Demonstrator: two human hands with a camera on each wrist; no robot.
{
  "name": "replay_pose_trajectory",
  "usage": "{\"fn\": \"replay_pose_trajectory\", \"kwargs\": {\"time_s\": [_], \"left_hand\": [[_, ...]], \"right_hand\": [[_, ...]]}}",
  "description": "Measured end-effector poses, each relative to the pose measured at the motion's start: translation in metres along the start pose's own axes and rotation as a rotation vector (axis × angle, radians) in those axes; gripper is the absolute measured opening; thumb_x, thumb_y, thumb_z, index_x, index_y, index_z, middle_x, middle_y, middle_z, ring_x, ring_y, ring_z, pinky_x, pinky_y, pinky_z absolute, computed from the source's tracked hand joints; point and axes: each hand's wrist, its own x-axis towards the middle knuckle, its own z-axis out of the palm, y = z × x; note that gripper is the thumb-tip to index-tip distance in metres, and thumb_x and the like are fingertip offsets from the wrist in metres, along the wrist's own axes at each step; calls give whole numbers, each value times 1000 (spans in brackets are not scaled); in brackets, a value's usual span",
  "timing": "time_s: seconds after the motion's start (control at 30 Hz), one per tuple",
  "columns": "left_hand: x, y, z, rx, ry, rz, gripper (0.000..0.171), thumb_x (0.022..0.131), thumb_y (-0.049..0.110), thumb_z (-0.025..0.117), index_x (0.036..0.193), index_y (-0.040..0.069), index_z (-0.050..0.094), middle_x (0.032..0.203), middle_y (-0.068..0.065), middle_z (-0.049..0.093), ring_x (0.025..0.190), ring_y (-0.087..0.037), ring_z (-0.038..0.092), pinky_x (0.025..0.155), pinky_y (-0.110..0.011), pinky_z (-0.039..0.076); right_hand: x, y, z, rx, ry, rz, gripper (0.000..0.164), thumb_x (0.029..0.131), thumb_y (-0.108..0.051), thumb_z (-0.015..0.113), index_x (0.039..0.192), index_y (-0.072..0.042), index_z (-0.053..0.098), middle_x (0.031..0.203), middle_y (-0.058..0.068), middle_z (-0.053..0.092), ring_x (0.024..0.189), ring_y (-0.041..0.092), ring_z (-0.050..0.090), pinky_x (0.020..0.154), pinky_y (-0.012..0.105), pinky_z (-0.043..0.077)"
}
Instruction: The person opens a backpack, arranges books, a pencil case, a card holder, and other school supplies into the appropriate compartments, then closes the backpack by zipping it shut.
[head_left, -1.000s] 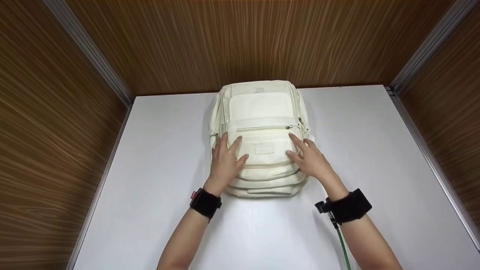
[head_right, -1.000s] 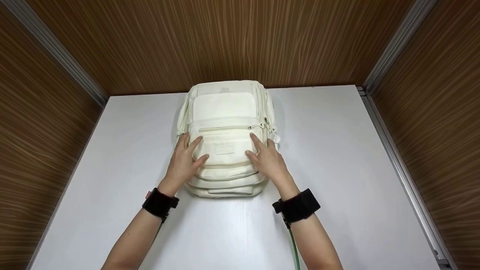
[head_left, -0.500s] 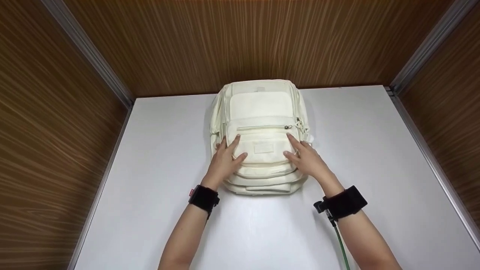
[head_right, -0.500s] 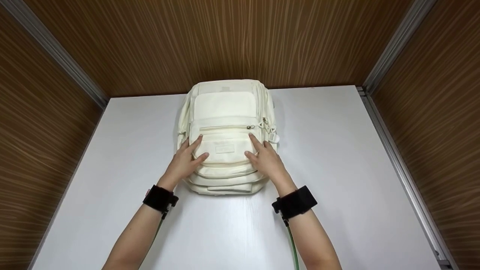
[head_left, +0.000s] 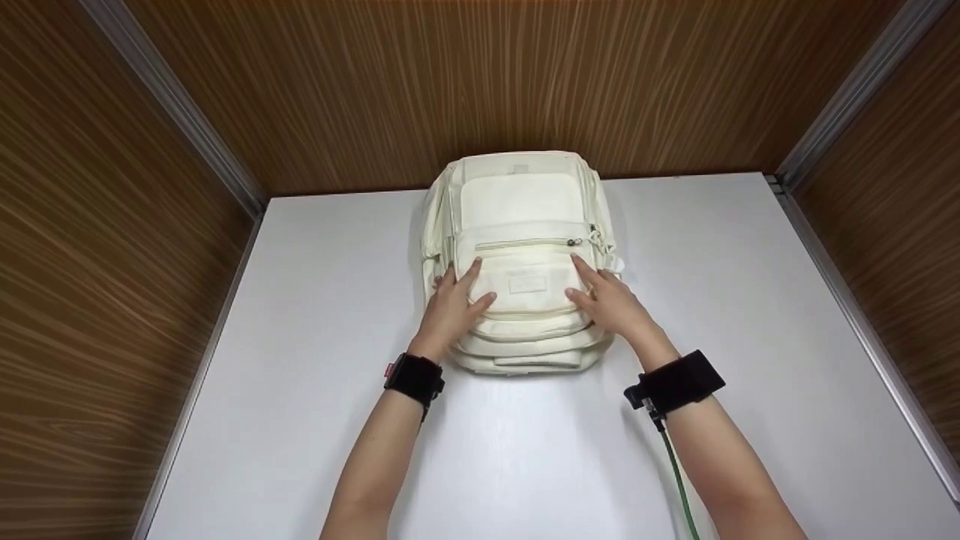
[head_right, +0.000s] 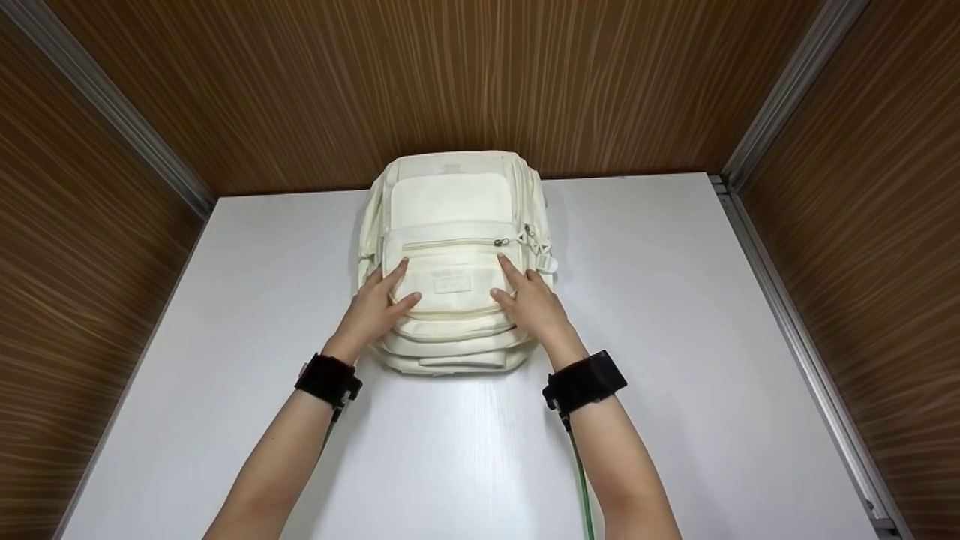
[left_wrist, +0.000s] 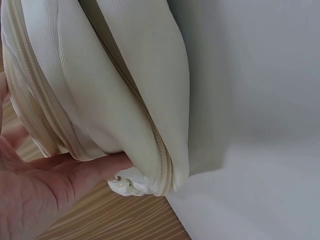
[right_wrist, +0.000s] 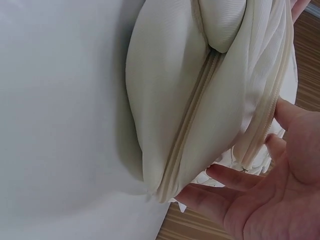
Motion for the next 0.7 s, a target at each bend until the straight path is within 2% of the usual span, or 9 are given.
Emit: {"fn": "replay_pose_trajectory", "kwargs": {"time_s": [0.23, 0.4, 0.6, 0.7], "left_hand": [[7, -1, 0, -24, 7, -4, 71, 94, 52, 59, 155, 35, 26, 155, -31, 19, 135, -56, 25, 104, -57, 35], [8, -3, 1, -44, 16, -6, 70, 94, 53, 58, 155, 36, 26, 155, -30, 18, 137, -55, 20, 104, -58, 35], [6, -6, 2, 30, 17, 18, 69, 97, 57, 51, 156, 39, 20, 157, -27, 16, 140, -53, 16, 104, -60, 33], [4, -8, 0, 117, 24, 46, 66, 99, 57, 45, 156, 38, 20, 158, -25, 18, 140, -51, 19, 108, -59, 29]], "right_hand": [[6, 0, -2, -12, 3, -8, 69, 103, -46, 44, 159, -28, 9, 148, 36, 29, 137, 52, 26, 103, 69, 26], [9, 1, 0, -30, 15, -10, 69, 103, -47, 44, 159, -29, 9, 149, 36, 28, 135, 52, 31, 102, 68, 29], [6, 0, 1, -27, 40, 19, 69, 101, -52, 43, 158, -34, 9, 151, 34, 25, 131, 54, 36, 96, 70, 34], [3, 0, 2, -96, 102, 7, 69, 99, -56, 45, 158, -35, 15, 149, 31, 31, 121, 52, 47, 87, 66, 44]]}}
